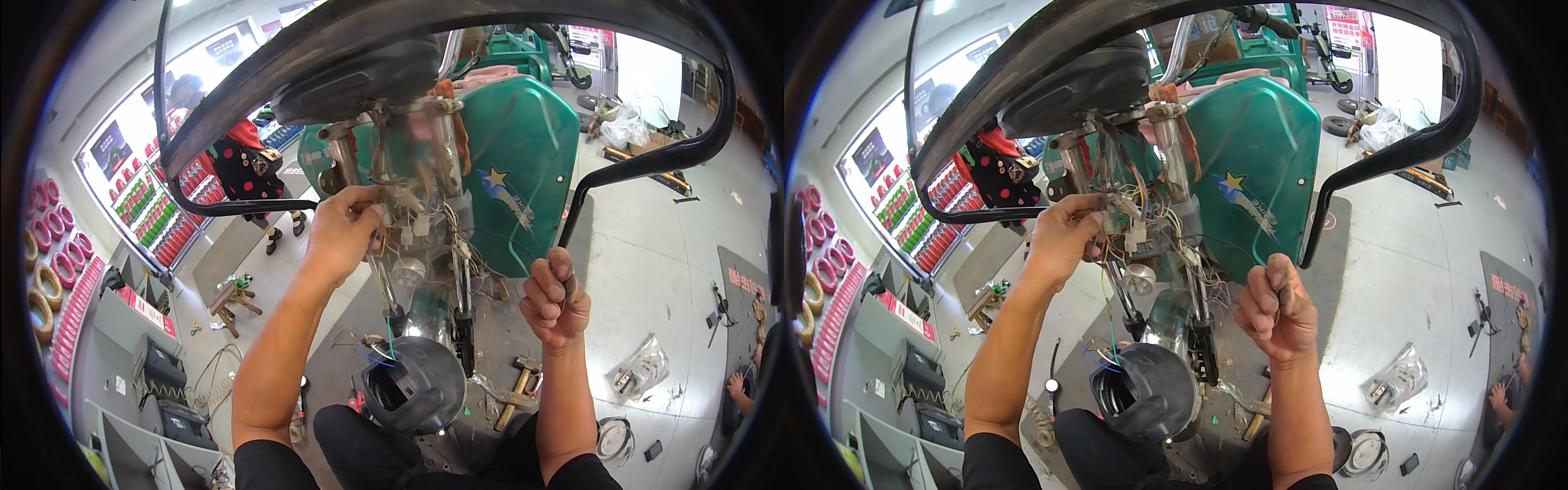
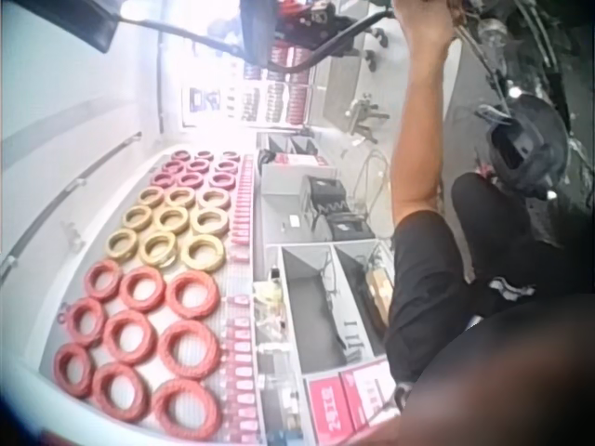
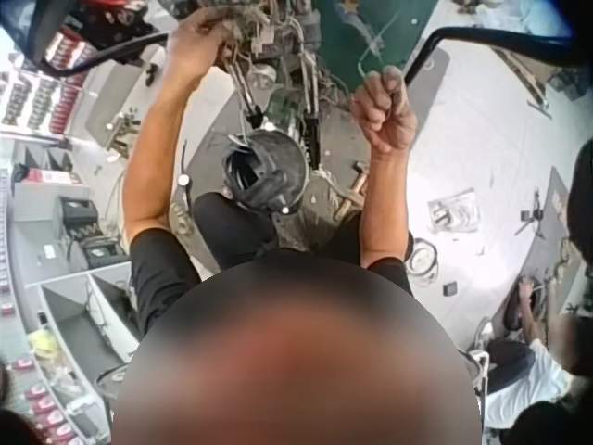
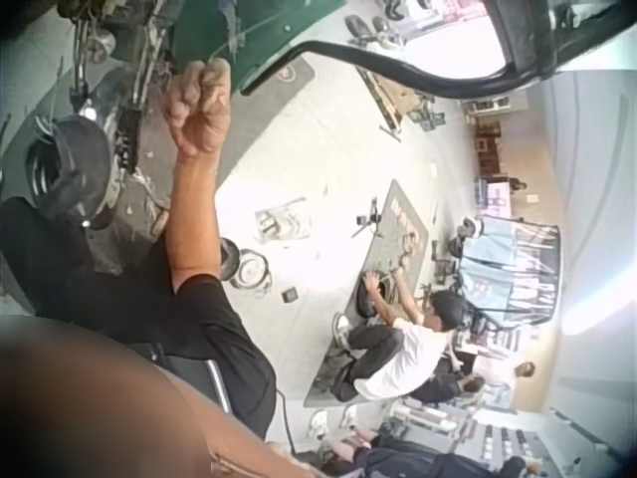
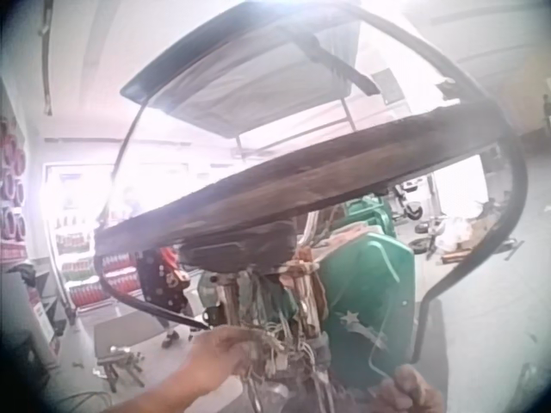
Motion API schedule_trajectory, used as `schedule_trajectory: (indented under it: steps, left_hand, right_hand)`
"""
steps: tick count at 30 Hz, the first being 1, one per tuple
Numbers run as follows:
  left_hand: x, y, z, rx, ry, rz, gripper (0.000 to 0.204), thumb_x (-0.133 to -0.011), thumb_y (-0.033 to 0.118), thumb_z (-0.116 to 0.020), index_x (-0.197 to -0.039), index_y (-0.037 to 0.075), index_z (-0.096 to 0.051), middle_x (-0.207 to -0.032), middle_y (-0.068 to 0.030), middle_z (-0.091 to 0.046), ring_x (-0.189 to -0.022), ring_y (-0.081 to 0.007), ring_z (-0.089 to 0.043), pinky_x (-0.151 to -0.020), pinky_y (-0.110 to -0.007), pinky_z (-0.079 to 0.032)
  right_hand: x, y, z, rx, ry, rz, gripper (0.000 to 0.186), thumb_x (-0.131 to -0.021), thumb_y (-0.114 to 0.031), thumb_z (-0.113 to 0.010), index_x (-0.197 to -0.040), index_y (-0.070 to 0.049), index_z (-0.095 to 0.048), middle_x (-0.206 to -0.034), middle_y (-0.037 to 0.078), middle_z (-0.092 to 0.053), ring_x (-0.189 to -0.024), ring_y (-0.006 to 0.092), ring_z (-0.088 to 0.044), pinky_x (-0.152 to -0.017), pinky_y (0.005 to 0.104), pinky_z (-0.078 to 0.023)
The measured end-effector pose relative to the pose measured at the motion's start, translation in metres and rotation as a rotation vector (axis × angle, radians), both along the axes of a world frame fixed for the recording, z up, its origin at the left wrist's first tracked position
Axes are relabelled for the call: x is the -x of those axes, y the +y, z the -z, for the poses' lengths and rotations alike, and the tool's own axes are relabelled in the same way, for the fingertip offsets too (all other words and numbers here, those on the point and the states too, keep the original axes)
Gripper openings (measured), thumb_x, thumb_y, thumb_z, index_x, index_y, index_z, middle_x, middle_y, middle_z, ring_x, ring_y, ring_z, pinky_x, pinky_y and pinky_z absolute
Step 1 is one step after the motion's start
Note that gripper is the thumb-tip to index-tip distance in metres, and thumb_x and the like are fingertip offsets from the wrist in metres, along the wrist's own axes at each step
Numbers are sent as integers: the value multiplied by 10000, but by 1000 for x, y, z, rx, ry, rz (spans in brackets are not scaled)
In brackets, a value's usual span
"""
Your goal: The person works on the exposed wiring harness of a green motorcycle, using red-handled pliers to strip wire insulation and then twisting and connecting wires by hand.
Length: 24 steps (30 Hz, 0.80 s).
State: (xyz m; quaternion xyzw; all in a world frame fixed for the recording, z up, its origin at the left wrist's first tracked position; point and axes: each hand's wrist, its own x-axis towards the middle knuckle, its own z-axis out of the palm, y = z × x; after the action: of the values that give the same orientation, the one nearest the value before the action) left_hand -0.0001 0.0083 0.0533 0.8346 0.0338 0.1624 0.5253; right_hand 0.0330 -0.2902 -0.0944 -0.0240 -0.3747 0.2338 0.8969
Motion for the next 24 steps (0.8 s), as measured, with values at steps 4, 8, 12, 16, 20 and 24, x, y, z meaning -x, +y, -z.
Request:
schedule_trajectory:
  steps: [4, 8, 12, 16, 20, 24]
  left_hand:
    - [0, 10, -2, 52, 34, 12, 277, -1040, 110, -651, -1278, -32, -656, -948, -30, -686, -799, -93, -637, -672, -255, -526]
    - [7, 18, -5, 65, 47, 44, 313, -1037, 120, -646, -1304, -42, -626, -974, -53, -689, -825, -114, -667, -714, -272, -559]
    - [17, 15, -7, 276, 116, 149, 331, -1047, 158, -659, -1320, -17, -601, -1016, -62, -702, -860, -155, -694, -756, -301, -577]
    - [29, 22, -7, 410, 165, 304, 289, -1046, 196, -692, -1265, 29, -607, -1035, -68, -718, -832, -178, -709, -736, -310, -576]
    - [38, 19, -2, 423, 152, 343, 233, -1045, 181, -701, -1210, 44, -611, -995, -41, -699, -783, -161, -677, -661, -300, -525]
    - [43, 11, 0, 380, 134, 346, 222, -1035, 183, -719, -1179, 53, -612, -967, -23, -667, -746, -150, -632, -648, -292, -493]
  right_hand:
    - [-1, 2, 2, 11, 14, 5, 248, -1007, -205, -758, -1110, -93, -561, -900, 51, -606, -721, 179, -636, -571, 312, -486]
    - [0, 4, 1, 16, 6, -8, 241, -1005, -199, -758, -1105, -91, -568, -906, 55, -605, -721, 184, -636, -576, 316, -487]
    - [0, 4, 1, 22, -9, -11, 237, -1002, -193, -760, -1103, -88, -573, -891, 56, -594, -711, 187, -625, -575, 315, -479]
    - [3, 5, -3, 22, -4, -26, 222, -1006, -190, -752, -1102, -87, -580, -875, 58, -586, -702, 185, -620, -558, 305, -461]
    - [4, 6, -3, 20, -36, -34, 195, -1012, -187, -740, -1097, -84, -597, -873, 67, -601, -694, 180, -621, -528, 293, -447]
    - [6, 5, -3, 8, -57, -58, 191, -1003, -167, -747, -1089, -72, -605, -872, 85, -620, -693, 187, -626, -514, 291, -448]
